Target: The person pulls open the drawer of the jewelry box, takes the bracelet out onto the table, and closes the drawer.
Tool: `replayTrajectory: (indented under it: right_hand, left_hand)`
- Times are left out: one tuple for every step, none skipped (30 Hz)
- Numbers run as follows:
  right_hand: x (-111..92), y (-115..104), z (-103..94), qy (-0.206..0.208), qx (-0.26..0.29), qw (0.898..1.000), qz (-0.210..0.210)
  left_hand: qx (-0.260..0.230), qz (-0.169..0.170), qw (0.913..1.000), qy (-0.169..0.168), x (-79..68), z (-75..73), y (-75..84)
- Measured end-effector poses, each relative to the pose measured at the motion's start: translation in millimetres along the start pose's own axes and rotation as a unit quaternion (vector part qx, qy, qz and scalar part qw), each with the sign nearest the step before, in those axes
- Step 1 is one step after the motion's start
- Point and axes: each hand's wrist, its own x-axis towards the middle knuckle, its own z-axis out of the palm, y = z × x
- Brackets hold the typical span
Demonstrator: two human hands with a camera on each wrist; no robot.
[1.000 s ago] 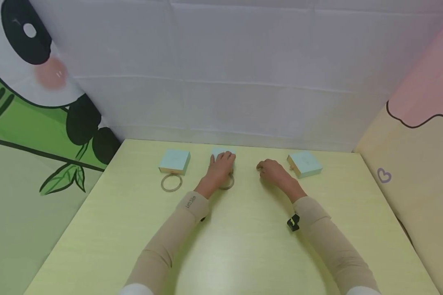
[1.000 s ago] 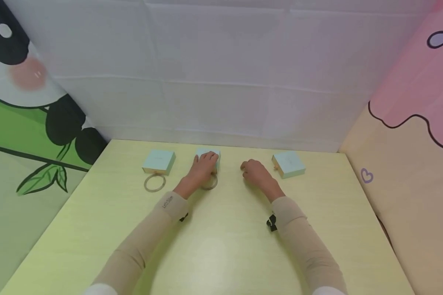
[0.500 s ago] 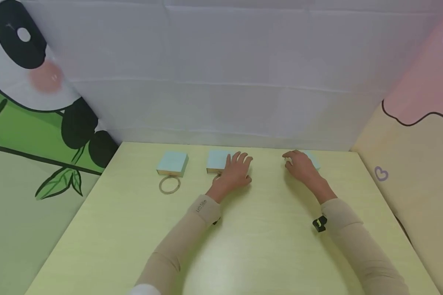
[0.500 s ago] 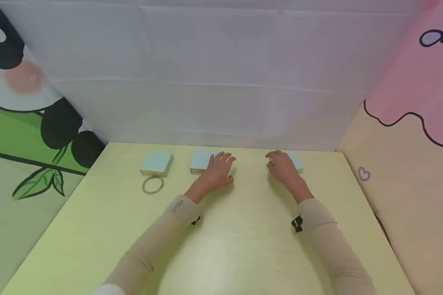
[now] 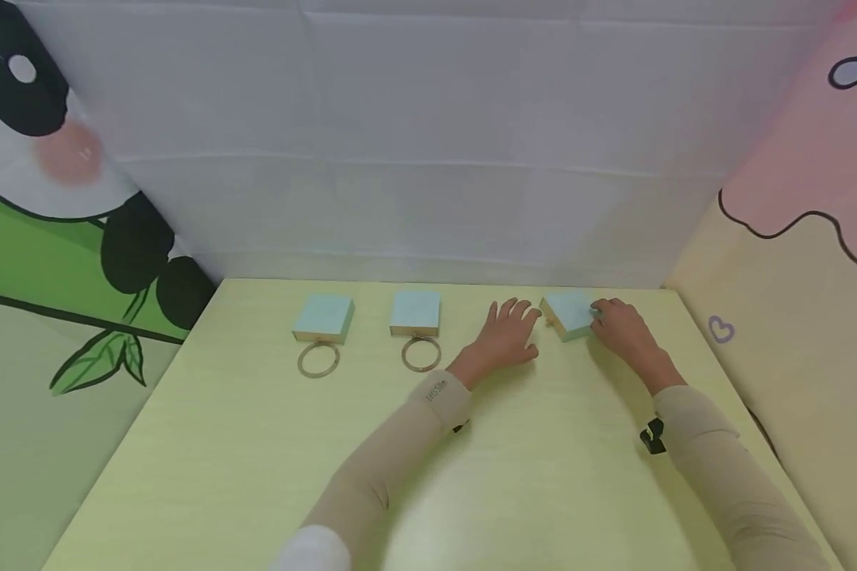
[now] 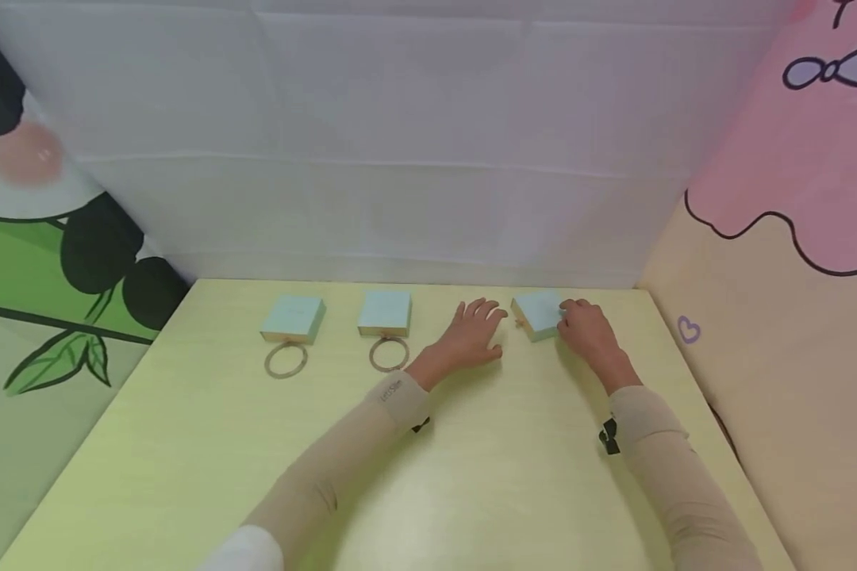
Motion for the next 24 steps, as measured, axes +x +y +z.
replayTrajectory:
  right_hand:
    - [0, 2, 0.3, -0.002, 0.001, 1.0, 0.005]
    - [-1, 4, 0.3, -0.004, 0.004, 1.0, 0.011]
    - [-1, 6, 0.2, -0.005, 0.005, 1.0, 0.016]
    - [-2, 8, 0.0, -0.008, 0.006, 1.0, 0.021]
    - [-3, 9, -0.2, -0.011, 0.008, 1.0, 0.026]
    - [-3, 11, -0.1, -0.013, 0.008, 0.999, 0.029]
    - [-4, 12, -0.3, -0.016, 0.008, 0.999, 0.03]
    - [-5, 12, -0.7, -0.018, 0.007, 0.999, 0.031]
    - [-5, 13, -1.0, -0.021, 0.004, 0.999, 0.03]
    - [-6, 14, -1.3, -0.022, 0.001, 0.999, 0.028]
    - [-6, 15, -1.3, -0.022, -0.004, 0.999, 0.026]
    - [-6, 16, -1.2, -0.022, -0.008, 0.999, 0.024]
    - [-6, 16, -1.2, -0.023, -0.01, 0.999, 0.022]
    - [-6, 16, -1.1, -0.023, -0.012, 0.999, 0.02]
    - [-6, 17, -0.8, -0.023, -0.014, 0.999, 0.018]
    - [-6, 18, -0.3, -0.021, -0.016, 1.0, 0.016]
    - [-5, 18, 0.2, -0.019, -0.017, 1.0, 0.015]
    - [-5, 19, 0.5, -0.018, -0.018, 1.0, 0.012]
    - [-5, 18, 0.6, -0.016, -0.018, 1.0, 0.01]
    - [-5, 19, 0.9, -0.014, -0.018, 1.0, 0.009]
    - [-4, 19, 1.2, -0.012, -0.019, 1.0, 0.007]
    - [-4, 20, 1.2, -0.01, -0.019, 1.0, 0.007]
    - [-3, 20, 1.1, -0.009, -0.02, 1.0, 0.006]
    - [-3, 20, 0.9, -0.008, -0.02, 1.0, 0.006]
  left_hand:
    - [-0.004, 0.0, 1.0, -0.002, 3.3, 1.3, 3.6]
    - [-0.008, -0.001, 1.0, -0.005, 6.6, 2.6, 7.0]
    - [-0.011, -0.002, 0.9999, -0.01, 9.8, 3.7, 10.4]
    - [-0.012, -0.003, 0.9998, -0.015, 13.0, 4.7, 13.4]
    - [-0.013, -0.005, 0.9997, -0.019, 16.1, 5.6, 16.3]
    - [-0.012, -0.008, 0.9996, -0.025, 19.0, 6.0, 19.0]
    - [-0.01, -0.01, 0.9995, -0.027, 21.7, 6.2, 21.5]
    - [-0.008, -0.014, 0.9994, -0.03, 24.8, 6.7, 24.0]
    - [-0.005, -0.017, 0.9994, -0.031, 27.6, 7.0, 26.4]
    - [-0.005, -0.02, 0.9993, -0.032, 30.5, 7.4, 28.5]
    - [-0.005, -0.024, 0.9992, -0.032, 33.5, 7.9, 30.7]
    - [-0.006, -0.026, 0.9991, -0.034, 36.1, 8.8, 32.8]
    - [-0.006, -0.027, 0.9989, -0.037, 38.8, 10.1, 34.7]
    - [-0.007, -0.028, 0.9987, -0.041, 41.0, 11.2, 36.5]
    - [-0.007, -0.028, 0.9986, -0.045, 43.2, 12.5, 38.4]
    - [-0.006, -0.028, 0.9985, -0.047, 45.4, 14.1, 39.9]
    - [-0.004, -0.029, 0.9983, -0.05, 47.4, 15.2, 41.2]
    - [0.0, -0.029, 0.9983, -0.05, 49.3, 16.7, 42.3]
    - [0.003, -0.031, 0.9983, -0.05, 51.1, 17.9, 43.3]
    - [0.005, -0.032, 0.9983, -0.048, 52.6, 18.7, 44.2]
    - [0.007, -0.032, 0.9984, -0.047, 54.0, 19.1, 45.0]
    - [0.012, -0.029, 0.9985, -0.044, 55.1, 19.2, 45.8]
    - [0.016, -0.025, 0.9986, -0.043, 55.9, 18.7, 46.7]
    - [0.021, -0.02, 0.9987, -0.042, 56.6, 17.9, 47.6]
